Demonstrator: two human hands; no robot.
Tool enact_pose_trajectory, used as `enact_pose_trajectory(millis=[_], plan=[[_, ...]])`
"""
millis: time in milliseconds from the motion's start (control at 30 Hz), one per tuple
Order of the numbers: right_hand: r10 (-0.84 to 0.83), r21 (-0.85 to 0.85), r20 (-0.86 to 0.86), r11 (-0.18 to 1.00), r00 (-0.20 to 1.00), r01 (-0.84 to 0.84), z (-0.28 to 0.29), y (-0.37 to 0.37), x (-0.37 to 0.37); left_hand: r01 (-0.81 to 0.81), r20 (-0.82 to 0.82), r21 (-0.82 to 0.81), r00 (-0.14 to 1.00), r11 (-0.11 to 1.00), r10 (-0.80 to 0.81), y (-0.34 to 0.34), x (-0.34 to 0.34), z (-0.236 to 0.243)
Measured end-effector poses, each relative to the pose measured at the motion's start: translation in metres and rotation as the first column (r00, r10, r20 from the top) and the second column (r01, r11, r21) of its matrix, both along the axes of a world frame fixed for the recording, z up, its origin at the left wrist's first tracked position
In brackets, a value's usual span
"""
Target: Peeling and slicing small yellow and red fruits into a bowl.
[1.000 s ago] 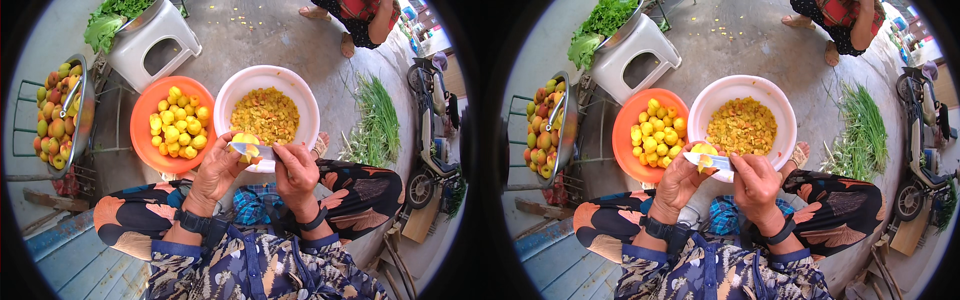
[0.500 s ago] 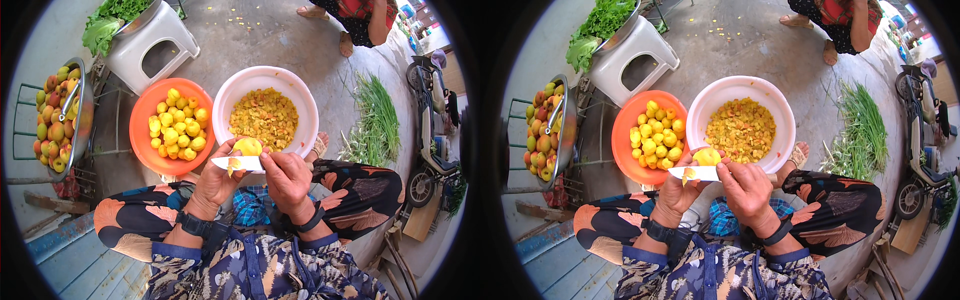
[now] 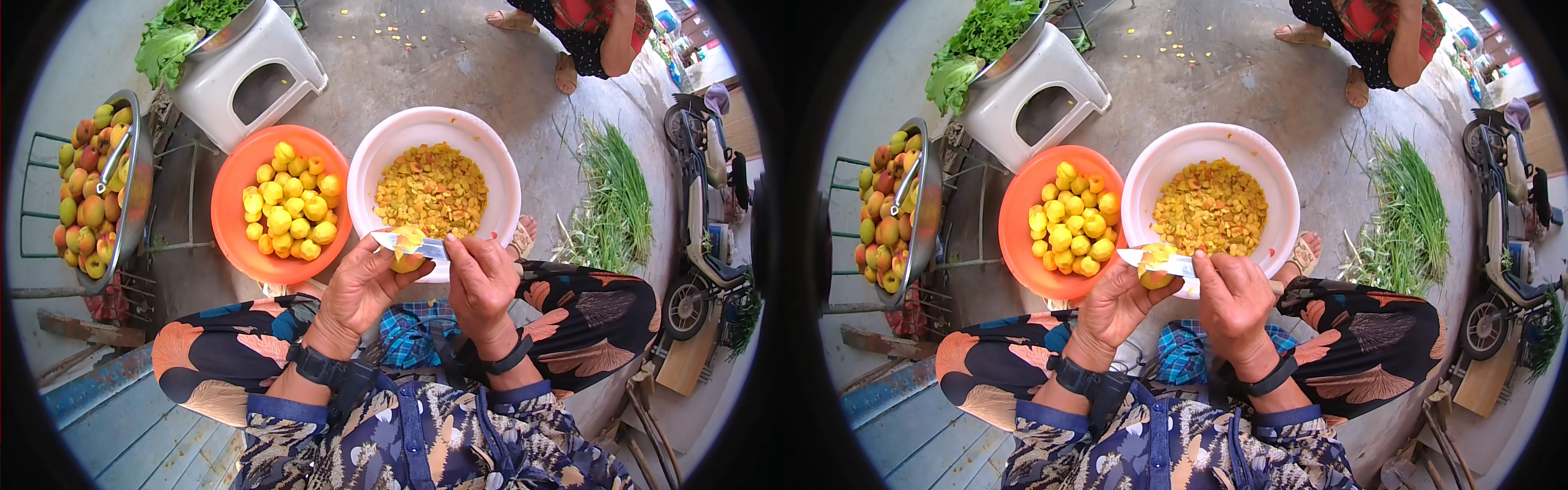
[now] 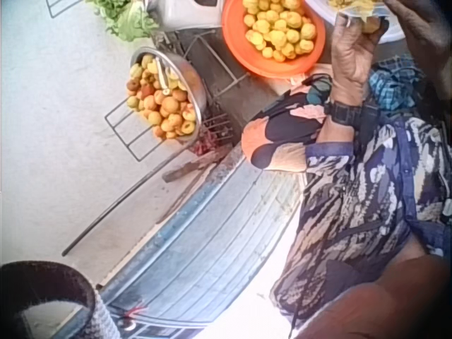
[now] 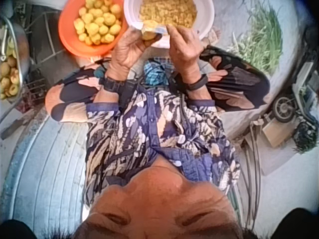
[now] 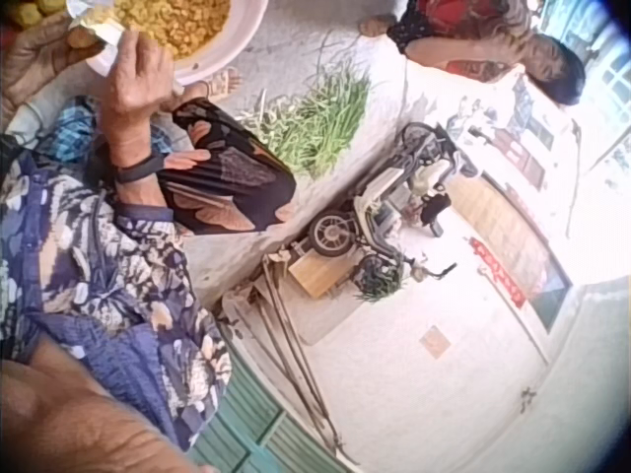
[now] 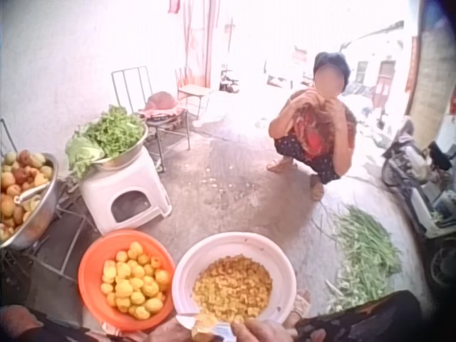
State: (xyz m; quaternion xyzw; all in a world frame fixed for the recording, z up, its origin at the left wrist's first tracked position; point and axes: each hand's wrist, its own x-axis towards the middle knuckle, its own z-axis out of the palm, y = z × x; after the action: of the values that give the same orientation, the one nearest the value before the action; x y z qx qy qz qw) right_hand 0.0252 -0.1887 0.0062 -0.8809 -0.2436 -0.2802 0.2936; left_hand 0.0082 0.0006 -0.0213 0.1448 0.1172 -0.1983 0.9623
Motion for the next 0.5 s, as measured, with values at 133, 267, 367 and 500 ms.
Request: enact_pose_trajectory(millis=[133, 267, 367, 500], plan=[[-0.143, 0.126, -0.230, 0.976, 0.963, 0.176, -0.008, -0.012, 0.005, 0.091, 0.062, 0.118, 0.993, 0.989, -0.099, 0.005, -0.003, 0.008], [0.000, 0.131, -0.093, 0.991, 0.996, 0.012, 0.006, -0.005, 0.001, 0.026, 0.094, 0.179, 0.995, 0.984, -0.044, -0.001, -0.004, 0.009], [0.145, 0.056, 0.001, 0.988, 0.989, -0.144, 0.012, 0.002, -0.007, 0.005, 0.037, 0.112, 0.999, 0.994, -0.009, 0.002, -0.001, 0.006], [0.181, 0.000, 0.015, 0.983, 0.983, -0.181, 0.010, 0.006, -0.010, -0.026, 0.096, 0.104, 0.995, 0.994, 0.016, 0.001, -0.003, 0.008]])
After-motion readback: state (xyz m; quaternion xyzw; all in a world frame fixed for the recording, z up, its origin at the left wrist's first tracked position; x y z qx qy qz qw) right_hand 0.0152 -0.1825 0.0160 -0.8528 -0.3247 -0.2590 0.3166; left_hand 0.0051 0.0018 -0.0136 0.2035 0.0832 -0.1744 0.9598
